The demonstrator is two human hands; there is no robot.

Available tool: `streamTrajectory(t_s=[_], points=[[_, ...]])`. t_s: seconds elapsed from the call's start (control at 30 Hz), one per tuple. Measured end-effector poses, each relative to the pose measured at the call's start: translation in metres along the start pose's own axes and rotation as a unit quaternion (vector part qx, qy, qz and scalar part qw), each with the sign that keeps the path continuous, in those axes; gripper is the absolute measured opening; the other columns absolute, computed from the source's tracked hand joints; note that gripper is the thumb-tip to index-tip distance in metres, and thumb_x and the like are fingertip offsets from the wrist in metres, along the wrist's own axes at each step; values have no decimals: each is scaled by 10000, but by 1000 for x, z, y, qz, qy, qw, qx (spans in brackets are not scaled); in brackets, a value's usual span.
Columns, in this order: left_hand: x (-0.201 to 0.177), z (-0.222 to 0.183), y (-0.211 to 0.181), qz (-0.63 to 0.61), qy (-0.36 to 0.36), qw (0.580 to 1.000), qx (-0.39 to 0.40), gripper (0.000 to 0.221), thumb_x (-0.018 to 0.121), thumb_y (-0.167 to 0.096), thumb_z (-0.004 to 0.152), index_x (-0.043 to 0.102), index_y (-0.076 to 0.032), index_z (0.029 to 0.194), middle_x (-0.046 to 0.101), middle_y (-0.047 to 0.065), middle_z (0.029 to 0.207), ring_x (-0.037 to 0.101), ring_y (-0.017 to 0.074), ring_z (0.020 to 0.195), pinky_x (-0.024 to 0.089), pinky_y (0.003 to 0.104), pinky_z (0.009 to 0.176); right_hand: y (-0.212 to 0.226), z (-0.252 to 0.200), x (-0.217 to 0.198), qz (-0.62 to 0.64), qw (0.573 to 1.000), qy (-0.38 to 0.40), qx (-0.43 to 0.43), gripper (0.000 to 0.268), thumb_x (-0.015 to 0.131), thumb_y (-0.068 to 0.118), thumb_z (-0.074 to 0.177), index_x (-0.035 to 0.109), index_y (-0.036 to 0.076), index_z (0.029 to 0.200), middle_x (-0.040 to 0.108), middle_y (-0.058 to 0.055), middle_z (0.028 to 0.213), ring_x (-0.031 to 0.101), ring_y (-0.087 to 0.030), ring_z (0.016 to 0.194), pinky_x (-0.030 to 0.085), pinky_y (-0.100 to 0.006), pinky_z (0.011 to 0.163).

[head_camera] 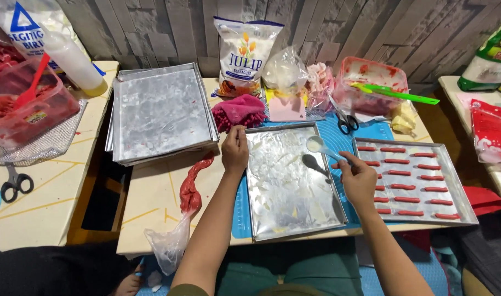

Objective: The person is preparing a baking tray by spreading a thin layer of grease or butter onto a foil-lined surface using a silicone spatula.

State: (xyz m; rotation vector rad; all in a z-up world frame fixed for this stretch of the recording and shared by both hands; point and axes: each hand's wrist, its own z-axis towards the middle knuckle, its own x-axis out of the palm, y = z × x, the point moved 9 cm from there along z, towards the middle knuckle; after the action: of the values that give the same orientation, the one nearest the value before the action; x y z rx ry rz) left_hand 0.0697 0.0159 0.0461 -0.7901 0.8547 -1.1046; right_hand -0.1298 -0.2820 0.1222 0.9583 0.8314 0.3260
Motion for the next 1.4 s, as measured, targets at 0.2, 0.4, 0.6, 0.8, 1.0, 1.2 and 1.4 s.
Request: streamTrajectory(t_s=[0.2, 0.4, 0.6, 0.8, 1.0, 1.2, 1.4], points=[[-8, -4, 4, 6, -17, 1000, 2, 237, 501, -308, 1078, 684, -157, 1069, 730, 137, 912, 714, 389, 881, 585, 464, 752, -13, -47, -19, -49, 999, 17, -11, 287, 691, 50, 963, 789, 177, 1201, 772, -115, 872, 707, -227, 652, 547, -333, 666], [-8, -4, 3, 5, -26, 1000, 14, 228, 501, -306, 1077, 687, -176, 1056, 706, 118, 807, 715, 358, 812, 591, 454, 725, -11, -74, -47, -99, 995, 13, -17, 280, 657, 66, 982, 780, 178, 1208, 781, -45, 833, 742, -220, 769, 545, -332, 787], [-7, -4, 4, -1, 1, 1000, 2, 275, 447, -265, 1080, 675, -112, 1099, 744, 42, 978, 709, 231, 861, 523, 367, 666, -5, -122, -35, -51, 990, 101, 88, 298, 664, 143, 935, 774, 146, 1212, 832, -48, 905, 599, -56, 581, 500, -236, 543], [-11, -4, 1, -1, -4, 1000, -8, 299, 430, -284, 1078, 674, -112, 1075, 743, 44, 1011, 697, 241, 921, 527, 380, 713, 10, -132, -3, -62, 992, 110, 23, 293, 664, 173, 943, 765, 174, 1217, 834, 18, 904, 635, -119, 838, 457, -286, 837], [-14, -1, 6, -10, -28, 999, -17, 269, 477, -352, 1085, 686, -187, 1048, 667, 67, 709, 709, 269, 698, 584, 397, 679, 15, -86, 15, 65, 990, 107, 71, 297, 656, 32, 924, 772, 115, 1184, 690, -71, 599, 531, -149, 416, 466, -290, 489], [-9, -3, 9, 3, -16, 999, -28, 254, 494, -346, 1075, 698, -194, 1086, 725, 117, 844, 721, 363, 825, 591, 450, 735, -43, 46, 69, 207, 964, 102, 133, 340, 659, 142, 952, 677, -20, 1251, 739, -151, 880, 599, -121, 486, 453, -226, 537], [-9, -5, 8, 19, -8, 999, -49, 238, 508, -350, 1055, 691, -205, 1098, 727, 134, 831, 726, 377, 858, 591, 492, 772, -93, 203, 158, -18, 997, -12, 72, 161, 749, 276, 856, 805, 235, 1001, 663, -14, 540, 670, -157, 440, 454, -272, 422]])
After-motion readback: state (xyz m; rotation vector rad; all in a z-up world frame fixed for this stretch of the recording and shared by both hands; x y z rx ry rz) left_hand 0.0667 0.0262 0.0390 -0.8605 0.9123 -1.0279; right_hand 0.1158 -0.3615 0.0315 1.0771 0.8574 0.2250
